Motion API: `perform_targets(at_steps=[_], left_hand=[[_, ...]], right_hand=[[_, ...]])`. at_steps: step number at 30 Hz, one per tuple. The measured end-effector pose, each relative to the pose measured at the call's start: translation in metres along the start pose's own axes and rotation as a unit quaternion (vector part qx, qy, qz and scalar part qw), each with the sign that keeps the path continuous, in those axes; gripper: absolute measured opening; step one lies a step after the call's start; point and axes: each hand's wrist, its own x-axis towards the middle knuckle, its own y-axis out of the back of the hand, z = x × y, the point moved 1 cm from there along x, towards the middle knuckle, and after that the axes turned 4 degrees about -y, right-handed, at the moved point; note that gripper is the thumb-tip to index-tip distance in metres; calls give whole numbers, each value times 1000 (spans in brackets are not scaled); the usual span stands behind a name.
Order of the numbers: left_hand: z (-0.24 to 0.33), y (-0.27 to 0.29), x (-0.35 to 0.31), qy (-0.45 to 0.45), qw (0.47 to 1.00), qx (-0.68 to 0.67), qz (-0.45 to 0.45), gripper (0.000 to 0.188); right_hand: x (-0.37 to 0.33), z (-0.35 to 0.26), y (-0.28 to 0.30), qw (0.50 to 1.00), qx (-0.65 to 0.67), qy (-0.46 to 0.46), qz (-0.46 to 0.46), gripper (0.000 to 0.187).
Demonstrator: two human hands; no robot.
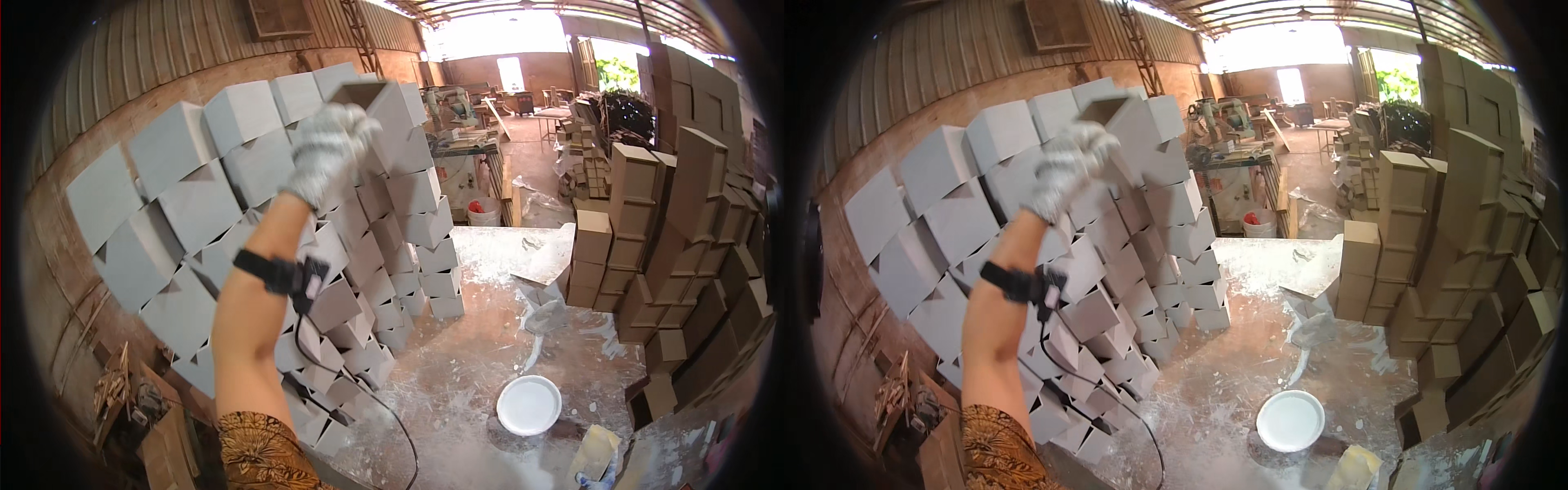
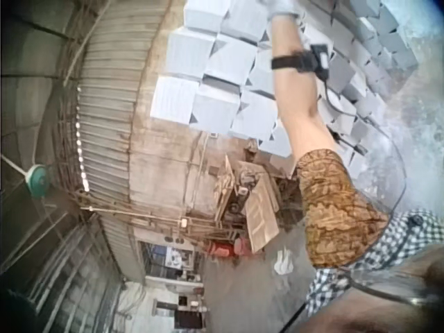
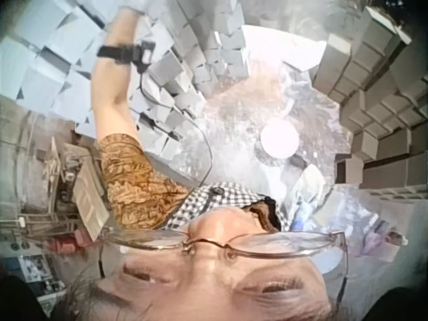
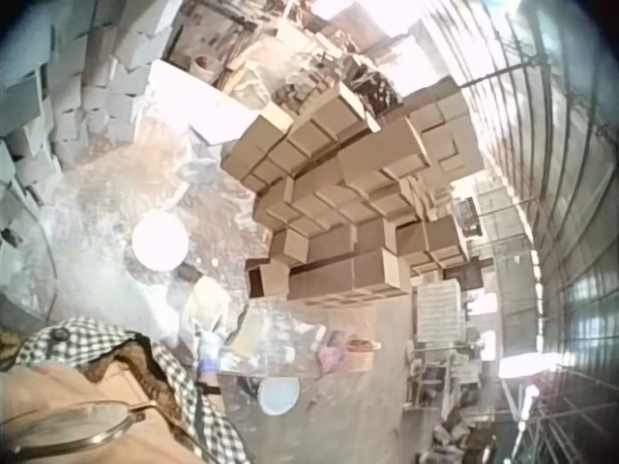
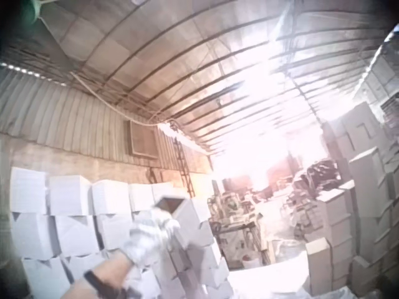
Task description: The person picks up small cardboard boxes and applies white paint to their surfaces using a sponge. After painting, the person places the boxes onto a stack of finished boxes on the left side of the table.
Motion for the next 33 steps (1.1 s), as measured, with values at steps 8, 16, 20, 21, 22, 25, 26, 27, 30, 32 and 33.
perform_targets(at_steps=[8, 16, 20, 21, 22, 25, 26, 27, 30, 32, 33], left_hand=[[-54, -7, 153, 99, 995, 17, 27, 36], [-91, -69, 191, -1, 984, 173, -41, 31], [-112, -96, 203, -37, 976, 208, -58, 28], [-116, -103, 205, -39, 969, 235, -69, 28], [-119, -107, 208, -46, 951, 289, -99, 32], [-128, -112, 208, -8, 940, 322, -111, 35], [-130, -114, 209, 15, 934, 330, -132, 37], [-132, -115, 211, 30, 940, 316, -129, 36], [-142, -122, 215, 48, 958, 267, -90, 34], [-149, -134, 214, 28, 970, 240, -34, 33], [-153, -139, 212, 68, 986, 153, -6, 34]], right_hand=[[14, -12, -44, 999, -13, -31, -16, 91], [21, -25, -55, 998, -27, -53, -31, 92], [22, -20, -54, 996, -33, -70, -38, 92], [22, -18, -54, 996, -35, -76, -40, 93], [23, -17, -53, 995, -35, -78, -43, 93], [25, -13, -53, 994, -40, -89, -53, 93], [26, -13, -52, 993, -41, -92, -56, 93], [26, -12, -53, 993, -39, -95, -59, 94], [27, -11, -53, 992, -39, -100, -66, 94], [25, -9, -53, 992, -38, -104, -69, 94], [25, -8, -53, 991, -39, -104, -69, 95]])
